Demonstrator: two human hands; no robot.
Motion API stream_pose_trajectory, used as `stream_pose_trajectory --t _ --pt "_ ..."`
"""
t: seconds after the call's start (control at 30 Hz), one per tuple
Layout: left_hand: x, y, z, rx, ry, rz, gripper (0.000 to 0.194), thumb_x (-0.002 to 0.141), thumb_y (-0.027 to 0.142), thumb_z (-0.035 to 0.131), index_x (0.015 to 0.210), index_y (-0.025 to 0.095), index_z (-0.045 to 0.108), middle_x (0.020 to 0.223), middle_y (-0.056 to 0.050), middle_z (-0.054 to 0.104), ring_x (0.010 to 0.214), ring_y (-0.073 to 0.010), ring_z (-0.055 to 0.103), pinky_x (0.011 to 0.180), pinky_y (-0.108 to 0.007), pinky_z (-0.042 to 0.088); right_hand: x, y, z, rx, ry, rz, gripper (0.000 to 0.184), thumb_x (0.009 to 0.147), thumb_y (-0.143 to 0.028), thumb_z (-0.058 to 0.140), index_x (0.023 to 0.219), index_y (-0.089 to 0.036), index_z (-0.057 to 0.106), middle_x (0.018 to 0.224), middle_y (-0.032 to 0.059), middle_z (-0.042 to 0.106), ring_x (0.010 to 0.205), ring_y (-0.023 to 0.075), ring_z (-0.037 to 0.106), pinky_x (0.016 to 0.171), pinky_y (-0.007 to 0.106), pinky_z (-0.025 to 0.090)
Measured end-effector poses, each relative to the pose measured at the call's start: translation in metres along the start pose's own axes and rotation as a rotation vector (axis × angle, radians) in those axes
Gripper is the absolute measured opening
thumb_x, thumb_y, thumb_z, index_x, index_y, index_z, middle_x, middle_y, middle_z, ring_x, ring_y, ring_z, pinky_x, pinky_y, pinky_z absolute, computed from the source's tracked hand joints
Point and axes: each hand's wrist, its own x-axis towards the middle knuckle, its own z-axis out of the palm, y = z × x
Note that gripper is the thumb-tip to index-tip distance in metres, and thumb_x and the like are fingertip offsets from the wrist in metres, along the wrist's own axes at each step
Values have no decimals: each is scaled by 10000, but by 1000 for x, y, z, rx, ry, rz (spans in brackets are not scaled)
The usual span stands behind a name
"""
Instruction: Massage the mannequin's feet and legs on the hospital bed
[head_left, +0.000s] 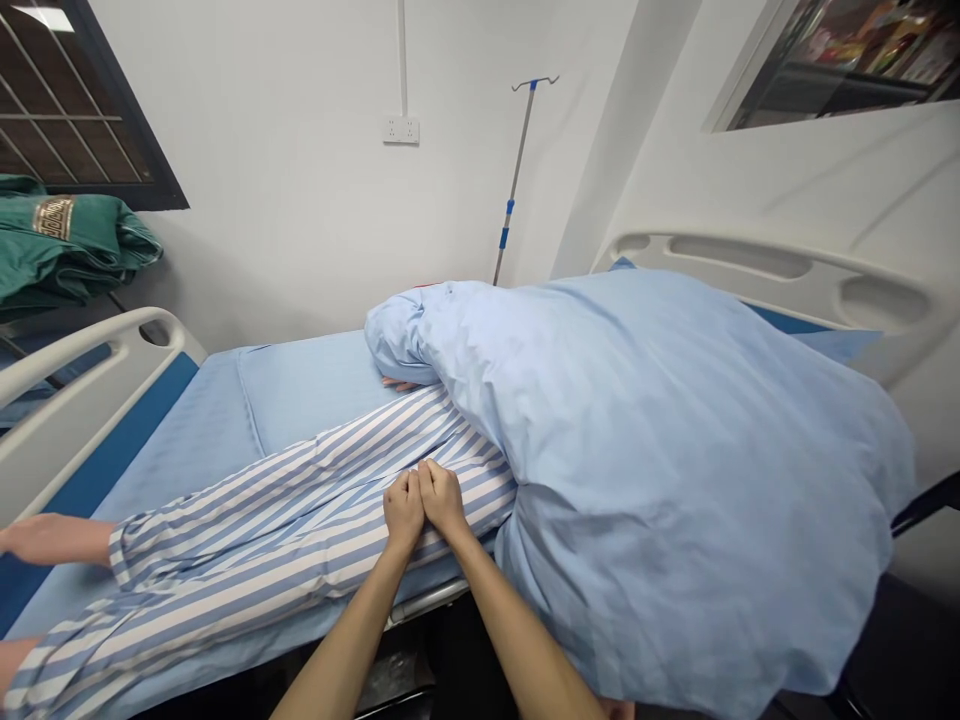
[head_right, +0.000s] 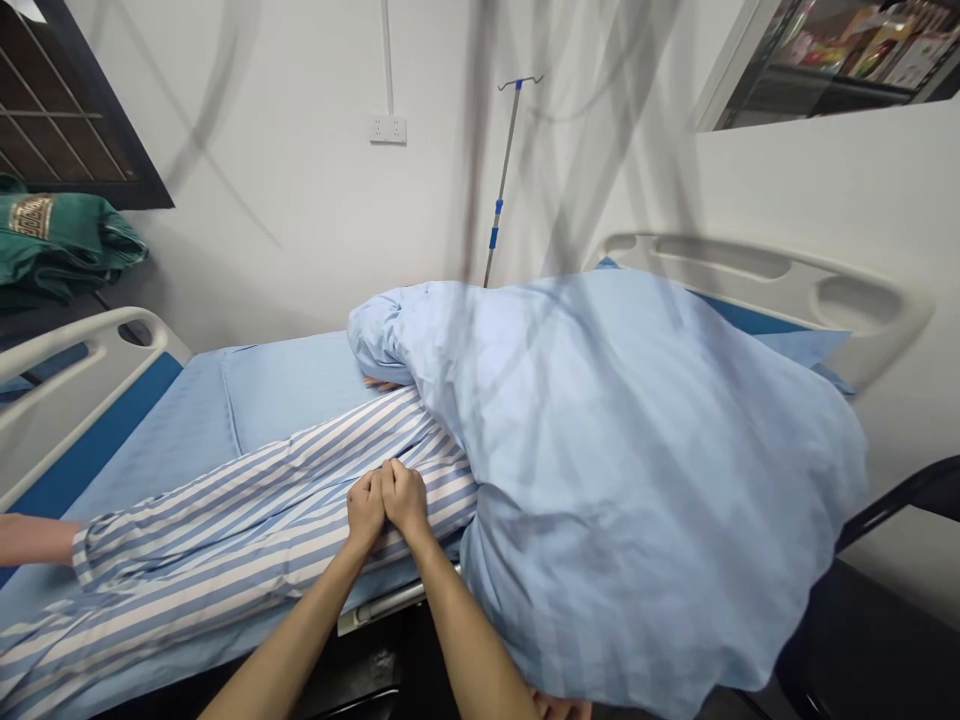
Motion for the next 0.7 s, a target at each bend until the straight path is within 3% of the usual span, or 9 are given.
stream_pose_trajectory --t 0.23,0.4,0.6,0.7 --pt "9 22 13 -163 -41 -58 350 795 352 380 485 189 370 463 26 416 496 -99 353 507 -237 258 2 6 -1 317 102 76 369 886 -372 291 590 -193 417 550 -8 486 536 110 418 526 223 305" --pt "5 19 25 14 11 32 328 824 331 372 528 193 407 496 10 458 498 -108 367 537 -253 245 6 9 -4 404 118 114 359 878 -369 308 568 -199 374 525 -25 441 515 102 389 508 217 306" --pt "2 14 30 121 -42 6 302 848 286 355 580 195 462 569 -10 542 552 -121 437 566 -243 260 14 5 -26 54 -36 44 354 867 -338 354 563 -189 455 546 4 520 534 110 422 530 235 266" --pt "2 13 28 123 -42 9 323 854 311 351 568 196 444 540 -1 515 536 -119 422 557 -244 250 11 7 -27 5 -33 7 356 883 -323 324 594 -191 485 555 11 535 538 113 440 542 237 266"
